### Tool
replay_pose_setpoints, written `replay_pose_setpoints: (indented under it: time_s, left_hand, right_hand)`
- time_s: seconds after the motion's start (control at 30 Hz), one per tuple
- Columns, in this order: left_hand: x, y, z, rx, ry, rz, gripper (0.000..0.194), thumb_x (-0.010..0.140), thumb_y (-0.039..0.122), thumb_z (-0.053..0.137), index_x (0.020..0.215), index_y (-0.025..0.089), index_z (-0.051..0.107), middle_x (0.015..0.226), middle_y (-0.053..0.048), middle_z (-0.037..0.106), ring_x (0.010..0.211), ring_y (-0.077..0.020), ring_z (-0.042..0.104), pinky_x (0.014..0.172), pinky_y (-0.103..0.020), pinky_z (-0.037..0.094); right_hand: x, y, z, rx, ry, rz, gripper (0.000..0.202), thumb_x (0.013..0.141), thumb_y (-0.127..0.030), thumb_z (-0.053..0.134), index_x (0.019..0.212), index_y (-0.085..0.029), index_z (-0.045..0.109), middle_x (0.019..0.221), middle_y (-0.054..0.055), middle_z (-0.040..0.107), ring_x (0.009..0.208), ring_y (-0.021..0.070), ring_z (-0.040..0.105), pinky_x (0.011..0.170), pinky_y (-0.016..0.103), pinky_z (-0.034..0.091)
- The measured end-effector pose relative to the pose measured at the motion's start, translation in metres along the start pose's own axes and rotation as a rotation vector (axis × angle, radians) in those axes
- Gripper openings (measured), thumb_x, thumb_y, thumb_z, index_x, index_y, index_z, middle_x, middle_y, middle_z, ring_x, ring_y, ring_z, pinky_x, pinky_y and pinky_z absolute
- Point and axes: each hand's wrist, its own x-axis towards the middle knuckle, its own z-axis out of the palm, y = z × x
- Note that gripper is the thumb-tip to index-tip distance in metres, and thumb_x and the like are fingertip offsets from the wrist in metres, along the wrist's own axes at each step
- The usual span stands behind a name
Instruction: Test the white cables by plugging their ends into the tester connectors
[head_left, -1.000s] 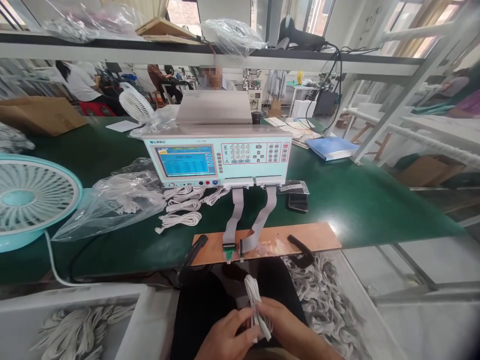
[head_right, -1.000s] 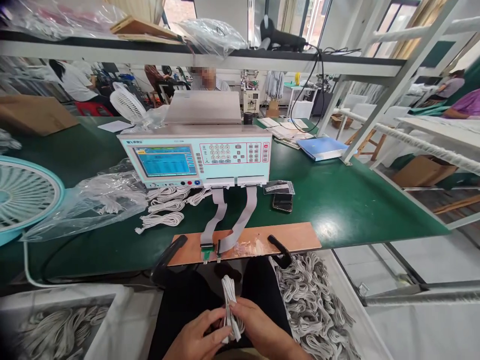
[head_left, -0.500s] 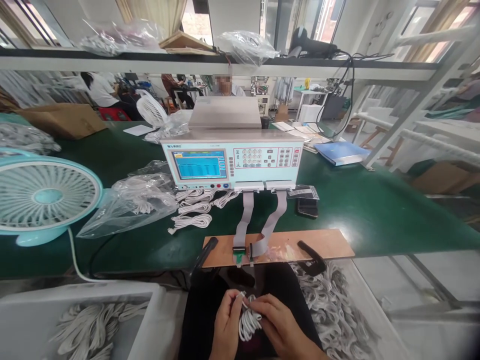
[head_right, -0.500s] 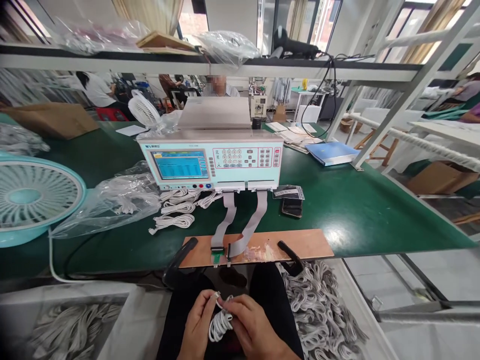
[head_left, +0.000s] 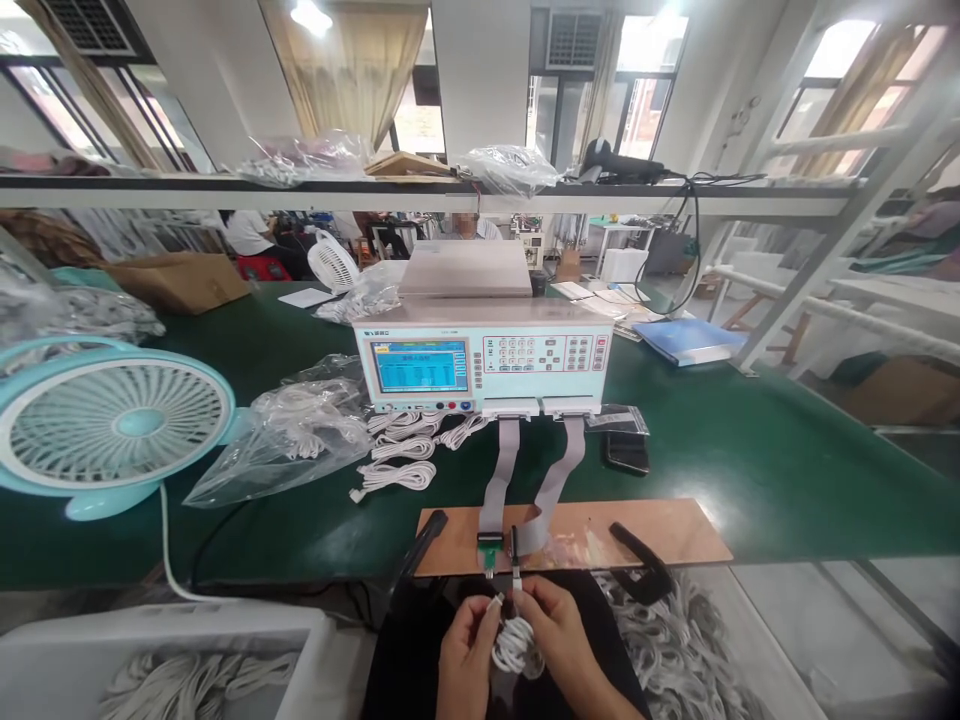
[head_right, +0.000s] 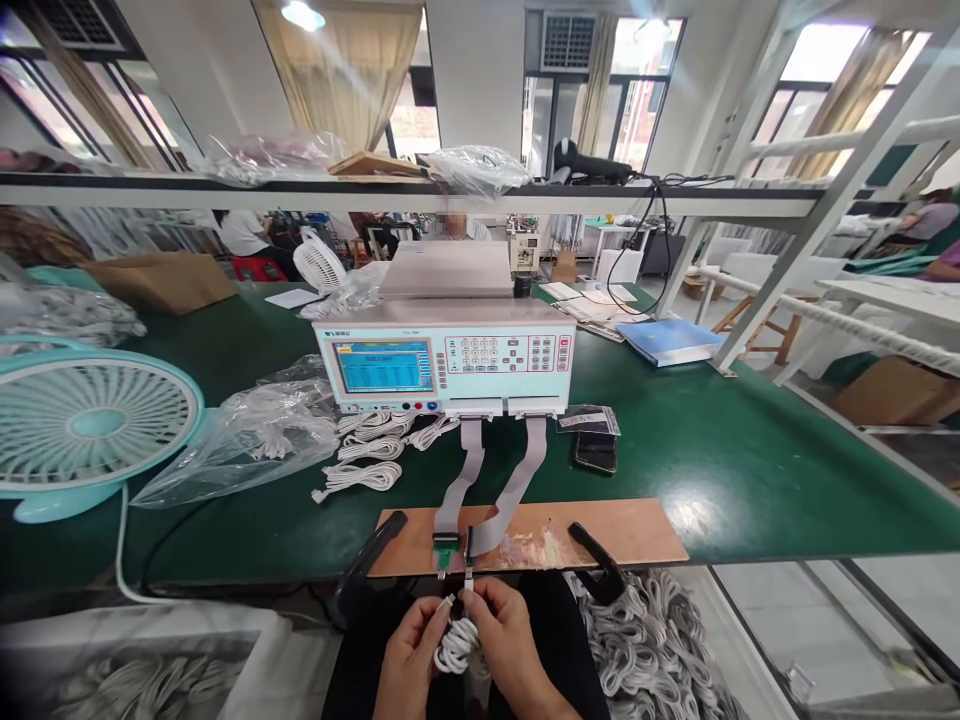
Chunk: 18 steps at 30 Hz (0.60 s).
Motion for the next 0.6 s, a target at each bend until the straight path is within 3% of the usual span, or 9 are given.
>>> replay_pose_setpoints:
  time_s: [0.1,0.2,0.33,0.43,0.5,0.6]
  left_hand:
    - [0.000,0.002,-0.002,-0.005,-0.018,0.005,0.034,0.068,0.048,0.062,0.078,0.015,0.062,0.069,-0.002,0.062,0.066,-0.0161,0.057,0.062,-0.024,0.046]
    - [0.001,0.009,-0.008,0.070,-0.145,0.014,0.029,0.075,0.041,0.058,0.086,0.015,0.061,0.078,-0.003,0.063,0.075,-0.0169,0.056,0.070,-0.025,0.045]
    - [0.005,0.030,-0.022,0.303,-0.395,0.103,0.026,0.084,0.036,0.046,0.072,0.016,0.056,0.063,0.002,0.051,0.060,-0.0113,0.048,0.057,-0.021,0.040]
    - [0.010,0.043,-0.030,0.460,-0.499,0.181,0.032,0.085,0.033,0.042,0.059,0.016,0.051,0.059,0.003,0.046,0.056,-0.0109,0.044,0.052,-0.020,0.036]
    - [0.014,0.045,-0.031,0.470,-0.492,0.234,0.033,0.085,0.030,0.042,0.057,0.016,0.052,0.063,0.001,0.048,0.061,-0.0122,0.046,0.055,-0.021,0.036]
    - [0.017,0.040,-0.027,0.403,-0.367,0.257,0.033,0.084,0.030,0.043,0.057,0.015,0.054,0.066,-0.001,0.051,0.064,-0.0139,0.048,0.059,-0.023,0.037]
  right_hand:
    - [0.001,-0.003,0.001,0.032,0.012,0.028,0.037,0.072,-0.050,0.063,0.067,-0.013,0.065,0.058,0.001,0.054,0.056,0.0154,0.045,0.054,0.024,0.036]
    - [0.001,-0.005,0.001,0.091,0.004,0.053,0.036,0.070,-0.048,0.066,0.065,-0.013,0.065,0.055,0.000,0.052,0.054,0.0140,0.043,0.053,0.024,0.034]
    - [0.002,-0.002,0.005,0.259,0.033,0.172,0.032,0.066,-0.042,0.071,0.061,-0.012,0.061,0.052,-0.002,0.048,0.048,0.0103,0.037,0.048,0.021,0.029]
    - [0.003,-0.001,0.008,0.365,0.060,0.231,0.031,0.064,-0.040,0.073,0.063,-0.011,0.062,0.051,-0.002,0.048,0.046,0.0091,0.036,0.046,0.020,0.028]
    - [0.004,-0.001,0.009,0.397,0.061,0.238,0.030,0.064,-0.039,0.073,0.063,-0.011,0.062,0.051,-0.002,0.049,0.046,0.0090,0.037,0.047,0.020,0.028]
    - [0.004,-0.004,0.009,0.402,0.017,0.220,0.030,0.066,-0.039,0.072,0.062,-0.012,0.062,0.054,-0.001,0.053,0.047,0.0099,0.040,0.048,0.021,0.030]
